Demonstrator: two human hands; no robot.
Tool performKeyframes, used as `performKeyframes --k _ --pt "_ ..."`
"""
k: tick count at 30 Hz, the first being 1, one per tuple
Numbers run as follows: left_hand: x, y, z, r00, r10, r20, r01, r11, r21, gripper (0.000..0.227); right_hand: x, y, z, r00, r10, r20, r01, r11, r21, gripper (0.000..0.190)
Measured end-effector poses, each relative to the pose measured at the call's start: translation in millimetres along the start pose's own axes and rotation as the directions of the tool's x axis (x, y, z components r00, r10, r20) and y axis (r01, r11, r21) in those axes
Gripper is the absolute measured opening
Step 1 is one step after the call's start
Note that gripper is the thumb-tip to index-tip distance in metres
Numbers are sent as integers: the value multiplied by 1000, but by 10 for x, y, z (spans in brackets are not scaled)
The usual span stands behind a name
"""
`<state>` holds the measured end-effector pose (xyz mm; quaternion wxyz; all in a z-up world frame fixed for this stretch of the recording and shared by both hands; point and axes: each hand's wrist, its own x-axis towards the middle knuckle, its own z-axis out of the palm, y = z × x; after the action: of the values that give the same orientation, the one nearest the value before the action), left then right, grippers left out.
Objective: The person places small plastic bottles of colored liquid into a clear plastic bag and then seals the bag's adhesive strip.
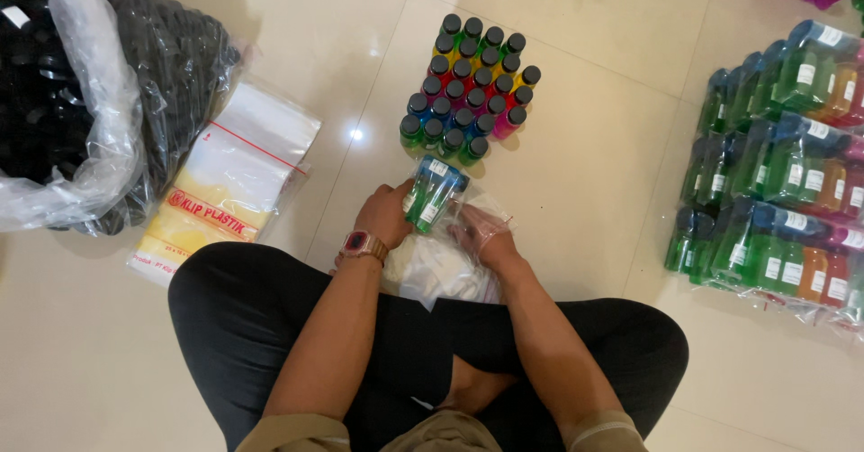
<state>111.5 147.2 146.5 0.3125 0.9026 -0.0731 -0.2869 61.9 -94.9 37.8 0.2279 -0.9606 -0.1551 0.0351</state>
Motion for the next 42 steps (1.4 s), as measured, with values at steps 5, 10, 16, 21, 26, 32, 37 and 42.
performKeyframes --k 5,10,16,21,26,32,37,42 --pt "152 -192 154 1000 -18 -18 18 999 26 77 12 185 159 999 -50 2 48 976 214 37" --pt "148 -217 154 999 -22 -33 21 1000 -11 74 24 77 -7 998 -64 27 56 975 215 36" --pt "215 -281 201 998 -45 -50 45 999 6 74 82 186 94 992 -95 78 78 978 194 41" --pt "265 -348 263 996 -39 -76 42 998 47 74 84 -34 -208 985 -62 158 23 971 237 39" --pt "307 -438 304 995 -58 -83 63 997 53 71 112 -106 -345 981 -73 181 34 977 209 28" --pt "307 -447 287 994 -66 -82 72 995 73 72 155 -338 -622 951 29 309 -54 996 72 29" --pt "163 -290 171 995 -74 -64 76 997 30 70 130 -267 -542 947 18 319 -41 997 67 35" --pt "205 -429 287 995 -91 -33 91 996 8 67 87 -282 -671 972 50 231 -112 959 261 43"
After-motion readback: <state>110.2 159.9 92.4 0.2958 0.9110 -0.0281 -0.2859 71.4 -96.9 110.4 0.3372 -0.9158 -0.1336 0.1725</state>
